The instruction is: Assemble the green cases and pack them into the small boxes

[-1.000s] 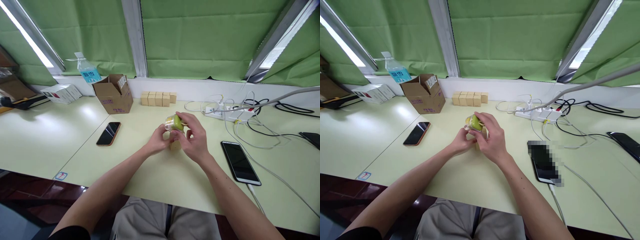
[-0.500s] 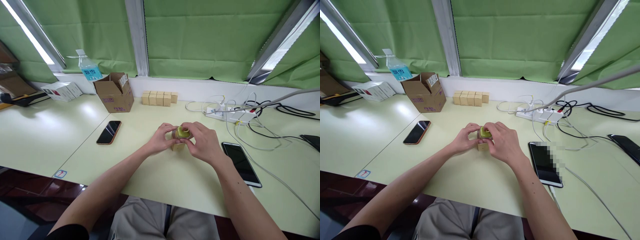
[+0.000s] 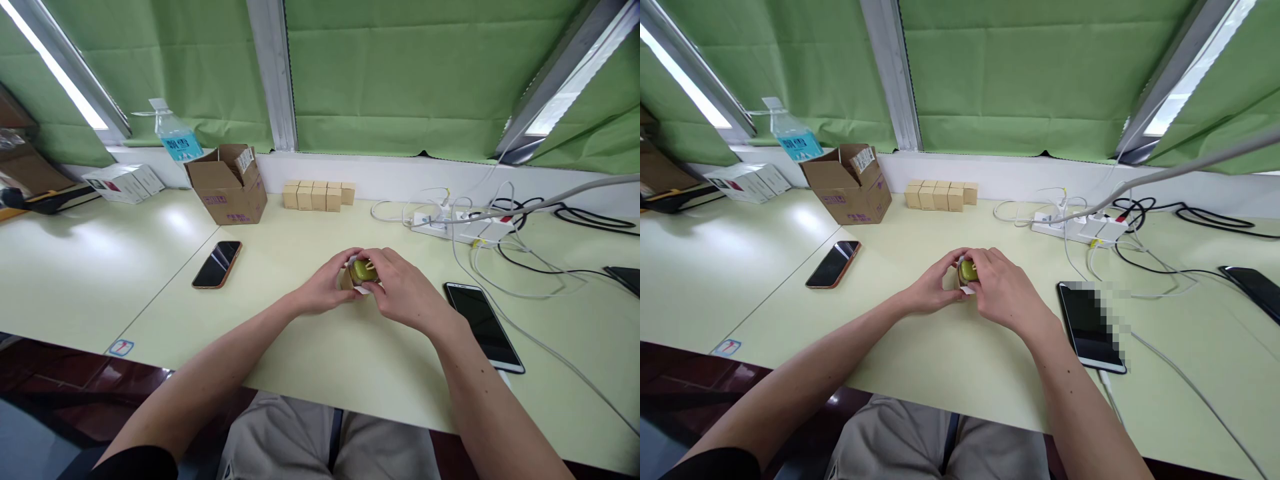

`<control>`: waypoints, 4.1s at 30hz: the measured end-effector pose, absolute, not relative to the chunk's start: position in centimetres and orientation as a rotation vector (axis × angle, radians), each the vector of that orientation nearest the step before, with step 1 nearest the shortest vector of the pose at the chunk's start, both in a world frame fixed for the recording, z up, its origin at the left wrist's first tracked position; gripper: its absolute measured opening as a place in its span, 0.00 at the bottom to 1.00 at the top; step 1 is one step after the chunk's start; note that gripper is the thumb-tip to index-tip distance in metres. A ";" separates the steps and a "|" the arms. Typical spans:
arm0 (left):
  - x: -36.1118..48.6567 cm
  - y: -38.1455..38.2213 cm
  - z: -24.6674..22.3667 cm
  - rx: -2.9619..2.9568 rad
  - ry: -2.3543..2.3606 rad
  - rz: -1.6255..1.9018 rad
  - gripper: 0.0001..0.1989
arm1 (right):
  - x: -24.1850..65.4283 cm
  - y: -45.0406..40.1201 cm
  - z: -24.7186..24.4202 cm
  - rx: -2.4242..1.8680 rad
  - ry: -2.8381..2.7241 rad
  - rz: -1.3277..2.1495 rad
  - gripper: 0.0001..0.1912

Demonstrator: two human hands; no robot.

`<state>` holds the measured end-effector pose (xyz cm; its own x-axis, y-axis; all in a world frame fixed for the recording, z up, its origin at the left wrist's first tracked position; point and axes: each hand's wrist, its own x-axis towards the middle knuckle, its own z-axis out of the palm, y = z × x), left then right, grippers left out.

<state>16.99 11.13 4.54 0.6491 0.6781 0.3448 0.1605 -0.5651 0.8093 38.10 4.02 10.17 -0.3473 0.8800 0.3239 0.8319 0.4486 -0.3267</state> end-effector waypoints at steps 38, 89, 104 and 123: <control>18.0 11.0 3.9 1.814 0.847 1.044 0.07 | 38.3 6.8 7.2 -1.117 -1.725 0.448 0.19; 17.3 11.3 4.6 2.002 1.216 0.835 0.32 | 36.7 6.5 5.7 -1.076 -2.028 -0.326 0.11; 16.0 12.4 4.2 2.455 1.198 0.911 0.17 | 36.1 6.5 3.5 -1.117 -1.974 -0.363 0.08; 25.9 27.5 5.7 2.600 1.567 0.805 0.24 | 36.6 7.2 2.3 -1.199 -1.946 -0.347 0.11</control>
<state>25.85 27.46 5.66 0.3706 0.8265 0.4237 0.8260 -0.5019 0.2566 36.56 7.15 2.26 -0.2244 0.6204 0.7515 0.8421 0.5116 -0.1708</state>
